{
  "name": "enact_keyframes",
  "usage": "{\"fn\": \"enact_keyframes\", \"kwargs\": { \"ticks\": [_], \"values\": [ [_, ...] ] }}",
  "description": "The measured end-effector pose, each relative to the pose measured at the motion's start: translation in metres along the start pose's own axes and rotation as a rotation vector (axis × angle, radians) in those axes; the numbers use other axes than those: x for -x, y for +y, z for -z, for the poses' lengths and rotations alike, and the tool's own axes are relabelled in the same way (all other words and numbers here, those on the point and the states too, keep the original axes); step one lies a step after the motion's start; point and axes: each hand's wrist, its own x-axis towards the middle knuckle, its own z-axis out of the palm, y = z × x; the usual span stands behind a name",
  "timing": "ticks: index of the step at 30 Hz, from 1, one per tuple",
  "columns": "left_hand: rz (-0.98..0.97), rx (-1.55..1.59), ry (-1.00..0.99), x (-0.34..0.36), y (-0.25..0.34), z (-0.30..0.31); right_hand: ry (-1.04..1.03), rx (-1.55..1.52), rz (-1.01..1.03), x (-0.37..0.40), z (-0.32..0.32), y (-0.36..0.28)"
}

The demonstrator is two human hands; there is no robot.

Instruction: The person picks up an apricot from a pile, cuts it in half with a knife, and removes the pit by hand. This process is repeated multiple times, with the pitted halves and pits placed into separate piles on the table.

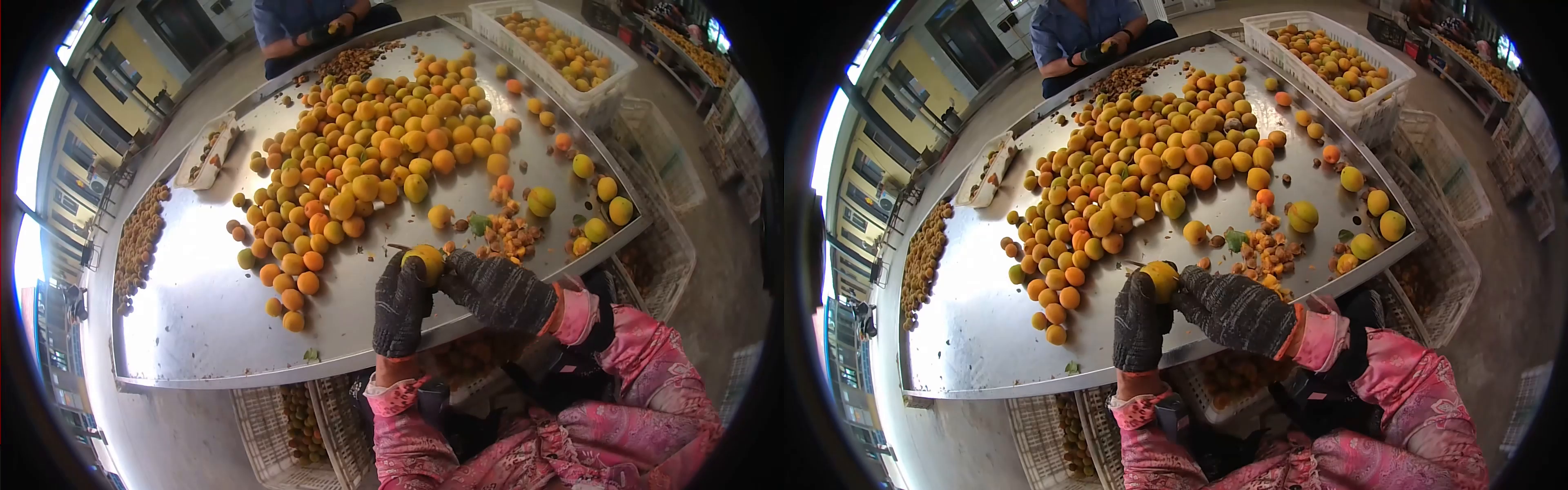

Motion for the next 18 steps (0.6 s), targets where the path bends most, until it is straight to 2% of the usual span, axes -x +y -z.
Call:
{"fn": "enact_keyframes", "kwargs": {
  "ticks": [1, 3, 4, 5, 6, 7, 9, 11, 13, 15, 16, 18],
  "values": [
    [-0.032, 0.034, -0.011, 0.000, 0.001, 0.001, 0.001, 0.000, -0.005, -0.003, 0.007, 0.004],
    [-0.063, 0.069, -0.020, -0.002, -0.007, -0.006, -0.130, 0.019, 0.097, -0.013, 0.018, 0.009],
    [-0.232, 0.081, 0.146, -0.009, -0.022, -0.018, -0.128, 0.018, 0.097, -0.012, 0.013, 0.004],
    [-0.401, 0.093, 0.309, -0.014, -0.028, -0.024, -0.015, 0.058, 0.028, -0.009, 0.003, -0.006],
    [-0.226, 0.207, 0.262, -0.002, -0.001, -0.029, 0.096, 0.100, -0.037, -0.005, -0.004, -0.012],
    [-0.234, 0.213, 0.263, -0.002, 0.000, -0.032, 0.096, 0.106, -0.029, -0.003, -0.008, -0.014],
    [-0.024, 0.387, 0.235, 0.001, -0.002, -0.032, -0.040, -0.083, -0.207, -0.004, -0.013, -0.019],
    [-0.043, 0.345, 0.217, -0.002, -0.016, -0.025, -0.035, -0.035, -0.180, -0.002, -0.009, -0.020],
    [-0.264, -0.004, 0.112, -0.008, -0.034, -0.012, -0.020, 0.029, -0.150, -0.004, 0.004, -0.016],
    [-0.263, 0.013, 0.093, 0.002, -0.010, -0.010, 0.087, 0.099, 0.026, -0.005, 0.012, -0.011],
    [-0.259, 0.034, 0.080, 0.007, -0.003, -0.008, 0.086, 0.095, 0.028, -0.004, 0.009, -0.004],
    [-0.280, 0.066, 0.056, 0.012, -0.004, -0.005, 0.032, -0.143, 0.227, -0.004, 0.001, 0.016]
  ]
}}
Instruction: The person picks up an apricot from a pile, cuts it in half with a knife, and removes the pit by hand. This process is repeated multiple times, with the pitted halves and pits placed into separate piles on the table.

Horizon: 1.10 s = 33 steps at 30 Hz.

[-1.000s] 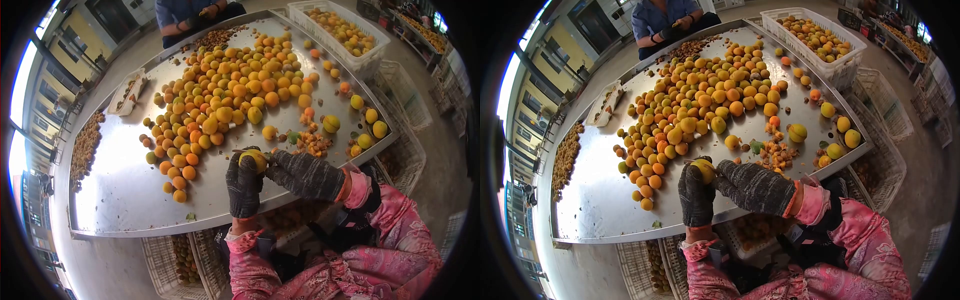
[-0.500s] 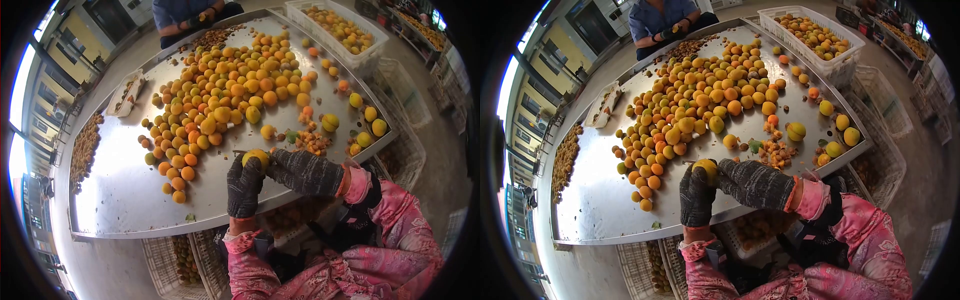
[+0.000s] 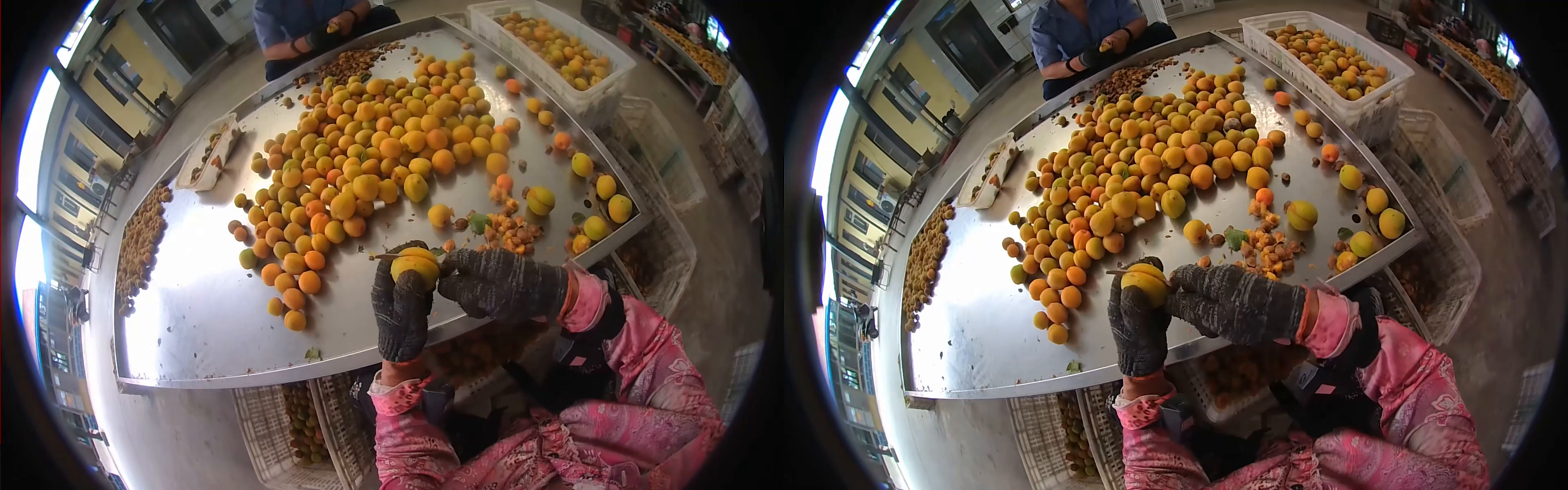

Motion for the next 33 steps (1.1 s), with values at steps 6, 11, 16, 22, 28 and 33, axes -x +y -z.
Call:
{"fn": "enact_keyframes", "kwargs": {
  "ticks": [6, 11, 16, 22, 28, 33],
  "values": [
    [-0.039, 0.017, 0.024, 0.001, 0.001, -0.012, -0.244, -1.056, -0.767, -0.024, 0.037, -0.010],
    [0.010, 0.020, 0.162, -0.007, -0.017, -0.015, -0.112, 0.107, -0.335, -0.015, 0.011, -0.030],
    [-0.042, -0.180, 0.070, -0.006, -0.027, -0.004, -0.089, 0.176, -0.198, -0.010, 0.000, -0.011],
    [-0.017, -0.037, 0.069, -0.003, 0.000, -0.007, -0.134, -1.043, -0.508, -0.015, 0.023, 0.006],
    [0.111, 0.083, 0.257, -0.009, -0.009, -0.019, 0.076, 0.246, -0.031, 0.000, -0.017, -0.003],
    [0.157, 0.103, 0.204, -0.012, -0.011, -0.015, 0.036, 0.097, -0.372, -0.005, -0.019, -0.020]
  ]
}}
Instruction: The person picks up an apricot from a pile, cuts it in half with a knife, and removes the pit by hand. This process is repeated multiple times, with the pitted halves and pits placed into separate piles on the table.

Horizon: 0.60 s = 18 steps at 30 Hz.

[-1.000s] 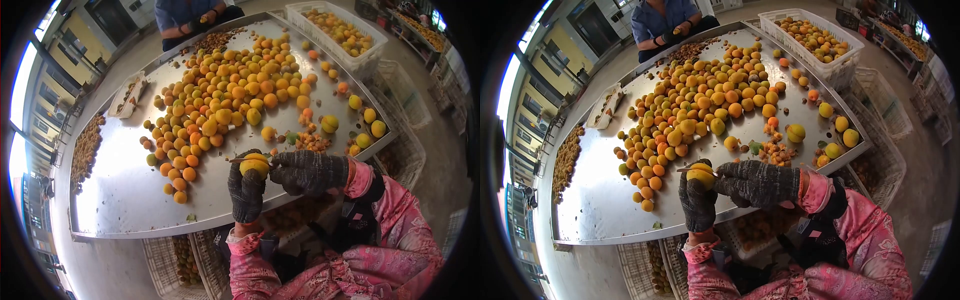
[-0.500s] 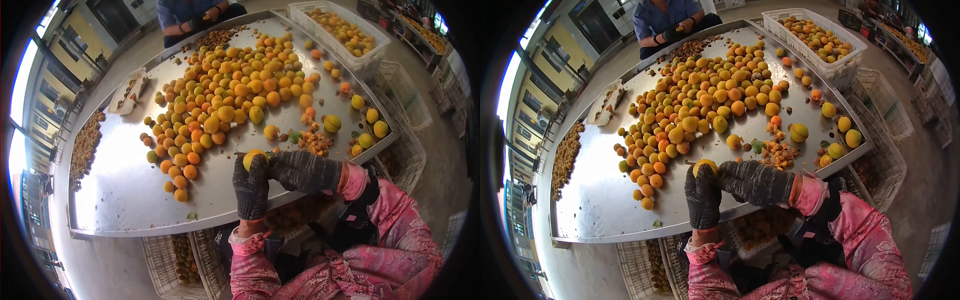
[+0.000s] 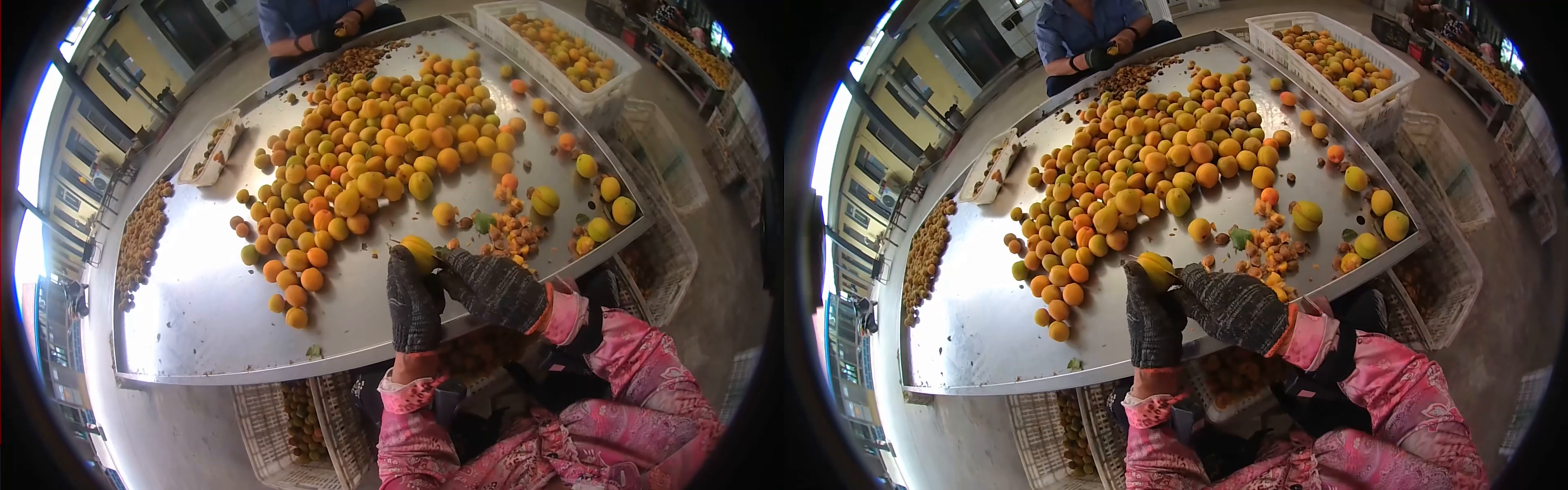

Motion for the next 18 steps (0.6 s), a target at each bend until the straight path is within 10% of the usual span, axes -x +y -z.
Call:
{"fn": "enact_keyframes", "kwargs": {
  "ticks": [4, 6, 9, 16, 18],
  "values": [
    [0.055, -0.061, -0.031, 0.004, 0.006, 0.001, -0.027, -0.155, -0.031, 0.001, -0.003, 0.008],
    [-0.058, -0.075, -0.004, 0.005, 0.005, 0.001, 0.074, -0.017, 0.412, -0.005, -0.002, 0.027],
    [-0.104, -0.003, -0.078, 0.006, 0.008, 0.002, -0.273, -0.481, 0.179, -0.007, 0.018, 0.029],
    [-0.074, -0.075, 0.018, 0.006, 0.012, -0.001, -0.072, -0.131, 0.330, -0.018, 0.019, 0.021],
    [-0.026, 0.013, 0.071, 0.003, 0.004, 0.000, -0.189, -0.209, 0.002, -0.010, 0.016, 0.001]
  ]
}}
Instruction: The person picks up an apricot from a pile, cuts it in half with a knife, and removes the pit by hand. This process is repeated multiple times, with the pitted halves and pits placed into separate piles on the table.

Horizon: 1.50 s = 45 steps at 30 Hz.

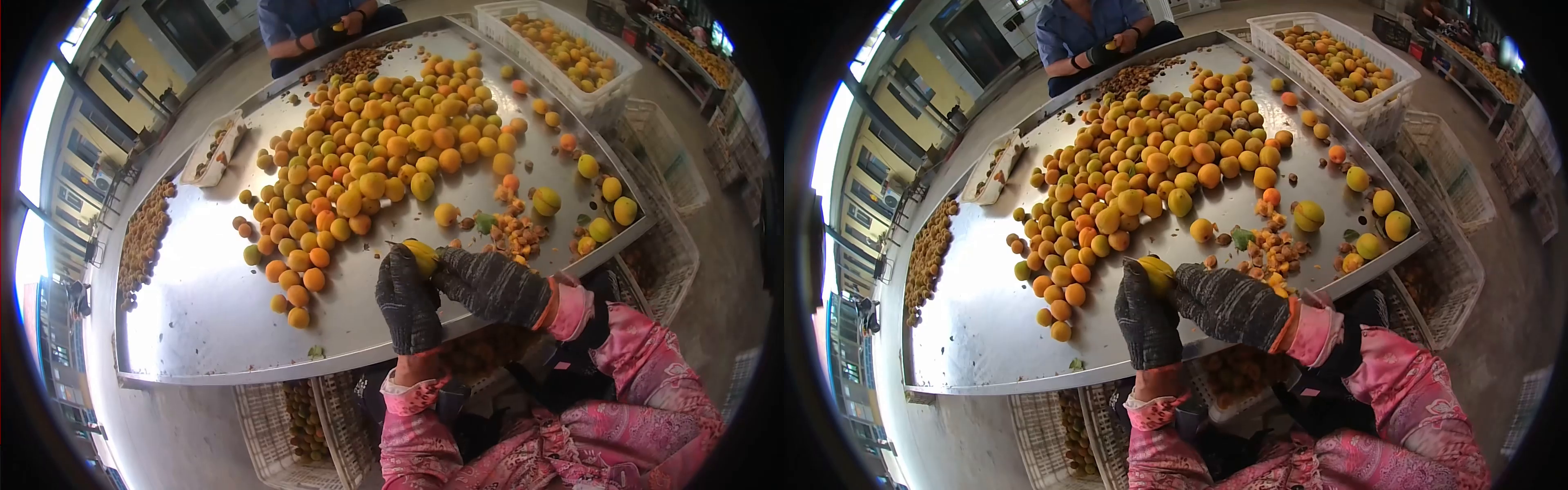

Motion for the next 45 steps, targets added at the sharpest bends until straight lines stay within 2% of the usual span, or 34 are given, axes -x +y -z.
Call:
{"fn": "enact_keyframes", "kwargs": {
  "ticks": [1, 3, 5, 7, 9, 10, 12, 14, 16, 18, 19, 21, 22, 24, 25, 26, 27, 28, 30, 31, 32, 33, 34, 36, 37, 38, 39, 41, 42, 43, 44, 45],
  "values": [
    [0.045, 0.094, 0.074, -0.005, -0.009, -0.002, 0.000, 0.000, 0.000, 0.001, -0.009, -0.004],
    [0.088, 0.191, 0.157, -0.007, -0.007, -0.003, 0.035, -0.205, -0.342, -0.002, -0.024, -0.008],
    [0.146, 0.072, 0.090, -0.002, 0.000, -0.001, -0.002, -0.157, -0.342, -0.003, -0.021, -0.010],
    [0.093, 0.105, 0.078, -0.008, -0.010, 0.002, -0.029, -0.101, -0.338, -0.005, -0.019, -0.009],
    [0.041, 0.135, 0.070, -0.009, -0.007, 0.002, -0.008, -0.135, -0.190, -0.004, -0.027, -0.003],
    [0.021, 0.030, 0.077, -0.006, -0.004, 0.000, -0.012, -0.136, -0.188, -0.003, -0.031, 0.003],
    [0.004, -0.074, 0.086, -0.003, 0.000, 0.000, 0.182, 0.214, 0.296, -0.002, -0.031, 0.016],
    [-0.077, -0.099, -0.023, 0.000, 0.001, 0.002, 0.210, 0.205, 0.358, -0.004, -0.024, 0.024],
    [-0.072, -0.064, -0.055, 0.005, 0.006, 0.000, 0.243, 0.203, 0.420, -0.008, -0.003, 0.019],
    [-0.070, -0.025, -0.079, 0.007, 0.007, -0.001, -0.294, -0.642, -0.267, -0.013, 0.028, 0.000],
    [-0.078, -0.039, -0.102, 0.007, 0.006, 0.000, -0.292, -0.640, -0.267, -0.012, 0.025, 0.003],
    [-0.084, -0.051, -0.127, 0.008, 0.004, -0.001, -0.047, -0.483, 0.010, -0.006, 0.016, 0.007],
    [-0.058, -0.032, -0.099, 0.009, 0.003, -0.003, -0.046, -0.481, 0.010, -0.004, 0.013, 0.006],
    [-0.032, -0.015, -0.073, 0.009, 0.001, -0.006, 0.095, -0.336, -0.069, -0.004, 0.010, -0.004],
    [0.102, 0.146, -0.026, 0.009, -0.002, -0.007, 0.097, -0.334, -0.070, -0.002, 0.003, -0.008],
    [0.235, 0.309, 0.022, 0.007, -0.004, -0.008, 0.101, -0.252, -0.163, 0.001, -0.005, -0.010],
    [0.233, 0.311, 0.022, 0.005, -0.007, -0.007, 0.104, -0.171, -0.254, 0.001, -0.012, -0.009],
    [0.205, 0.296, 0.002, 0.003, -0.010, -0.003, 0.102, -0.173, -0.251, 0.000, -0.017, -0.005],
    [0.177, 0.279, -0.019, 0.004, -0.011, 0.001, 0.243, -0.339, -0.048, -0.002, -0.022, 0.000],
    [0.095, 0.200, -0.059, 0.005, -0.007, 0.001, 0.245, -0.339, -0.047, -0.002, -0.019, 0.002],
    [0.014, 0.120, -0.099, 0.007, -0.003, 0.002, 0.071, -0.624, -0.187, -0.001, -0.012, 0.003],
    [0.013, 0.120, -0.103, 0.008, 0.000, 0.001, -0.108, -0.903, -0.326, -0.001, -0.005, 0.003],
    [-0.039, 0.092, -0.137, 0.009, 0.003, 0.000, -0.106, -0.900, -0.326, -0.002, 0.003, 0.000],
    [-0.086, 0.064, -0.165, 0.010, 0.000, 0.001, -0.195, -1.082, -0.518, -0.005, 0.014, -0.006],
    [-0.181, -0.030, -0.148, 0.007, -0.006, 0.002, -0.196, -1.083, -0.518, -0.006, 0.013, -0.008],
    [-0.280, -0.124, -0.133, 0.003, -0.011, 0.003, -0.194, -1.086, -0.632, -0.009, 0.012, -0.010],
    [-0.283, -0.125, -0.133, 0.000, -0.014, 0.005, -0.191, -1.088, -0.747, -0.010, 0.012, -0.011],
    [0.024, -0.112, -0.139, -0.006, -0.020, 0.010, -0.180, -0.982, -0.698, -0.009, 0.025, -0.021],
    [0.022, -0.112, -0.139, -0.009, -0.026, 0.011, -0.166, -0.876, -0.653, -0.008, 0.030, -0.025],
    [-0.170, -0.241, -0.137, -0.011, -0.032, 0.013, -0.166, -0.876, -0.652, -0.002, 0.027, -0.022],
    [-0.362, -0.368, -0.133, -0.012, -0.034, 0.013, -0.149, -0.704, -0.554, 0.006, 0.025, -0.018],
    [-0.361, -0.364, -0.130, -0.014, -0.034, 0.015, -0.134, -0.532, -0.457, 0.012, 0.025, -0.014]
  ]
}}
